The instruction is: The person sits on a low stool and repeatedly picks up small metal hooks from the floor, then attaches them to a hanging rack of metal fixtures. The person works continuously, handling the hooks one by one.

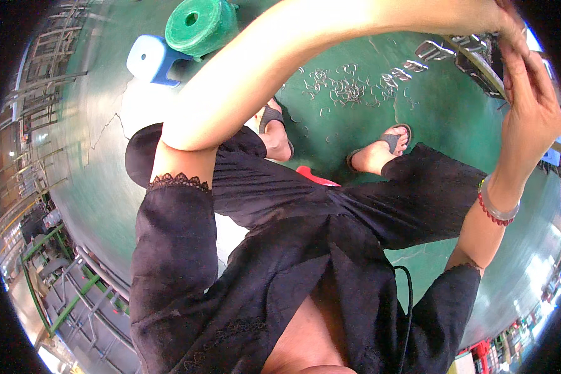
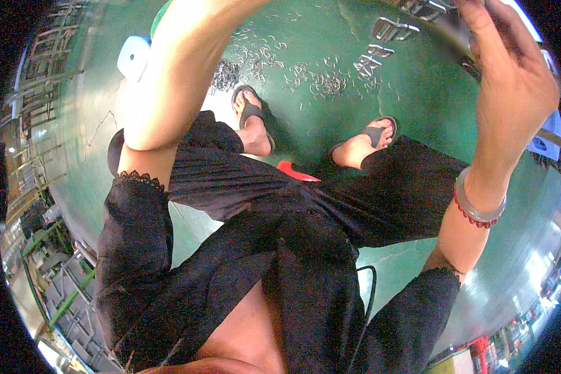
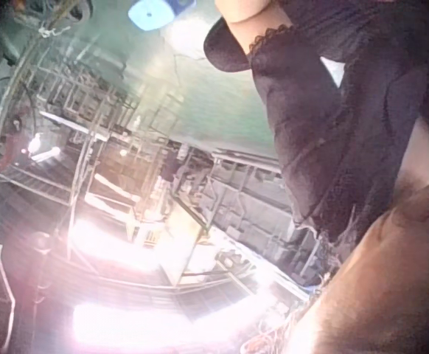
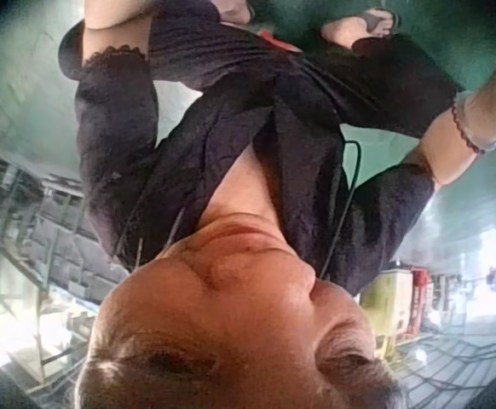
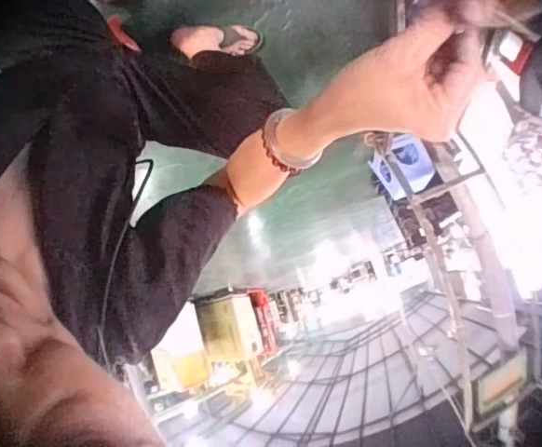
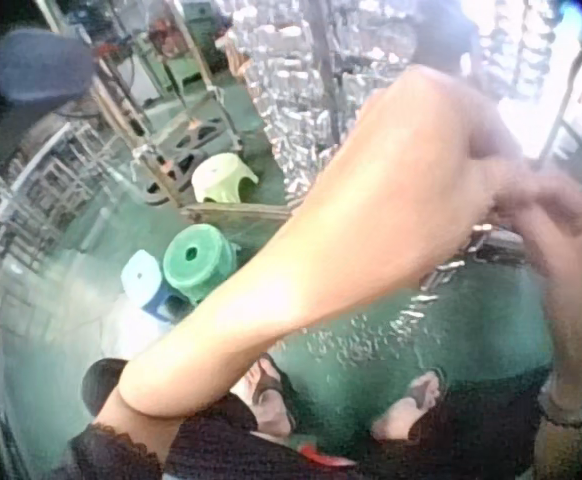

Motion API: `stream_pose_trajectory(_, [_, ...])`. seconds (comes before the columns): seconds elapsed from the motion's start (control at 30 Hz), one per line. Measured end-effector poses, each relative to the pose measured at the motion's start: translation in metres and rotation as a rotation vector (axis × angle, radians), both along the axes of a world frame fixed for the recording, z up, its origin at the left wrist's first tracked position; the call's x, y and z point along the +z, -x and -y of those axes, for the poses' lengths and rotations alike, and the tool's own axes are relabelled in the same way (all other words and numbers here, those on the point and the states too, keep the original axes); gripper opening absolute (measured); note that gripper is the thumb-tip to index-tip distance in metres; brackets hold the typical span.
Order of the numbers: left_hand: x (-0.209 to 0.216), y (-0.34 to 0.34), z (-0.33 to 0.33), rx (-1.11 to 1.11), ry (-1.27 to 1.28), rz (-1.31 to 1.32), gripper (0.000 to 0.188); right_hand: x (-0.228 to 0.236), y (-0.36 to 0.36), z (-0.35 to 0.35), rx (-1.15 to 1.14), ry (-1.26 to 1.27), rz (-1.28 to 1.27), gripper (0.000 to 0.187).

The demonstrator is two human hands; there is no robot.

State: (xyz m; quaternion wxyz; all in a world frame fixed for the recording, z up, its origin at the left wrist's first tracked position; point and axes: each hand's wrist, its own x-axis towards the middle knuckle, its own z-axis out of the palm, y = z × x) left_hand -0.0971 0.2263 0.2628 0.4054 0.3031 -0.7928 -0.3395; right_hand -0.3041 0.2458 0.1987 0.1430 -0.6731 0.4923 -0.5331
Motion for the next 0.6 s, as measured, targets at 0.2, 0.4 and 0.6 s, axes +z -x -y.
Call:
stream_pose_trajectory(0.2, [-0.052, -0.006, 0.016, -0.308, -0.074, 0.115, 0.016, -0.005, 0.013, -0.011, -0.005, 0.044, -0.146, 0.016])
stream_pose_trajectory(0.4, [-0.260, -0.002, -0.017, -0.261, -0.484, 0.846, 0.016, -0.015, 0.049, -0.010, -0.090, -0.008, 0.170, 0.018])
stream_pose_trajectory(0.6, [-0.418, -0.010, -0.103, 0.012, -0.653, 1.012, 0.016, -0.025, 0.098, -0.021, -0.346, 0.196, -0.738, 0.013])
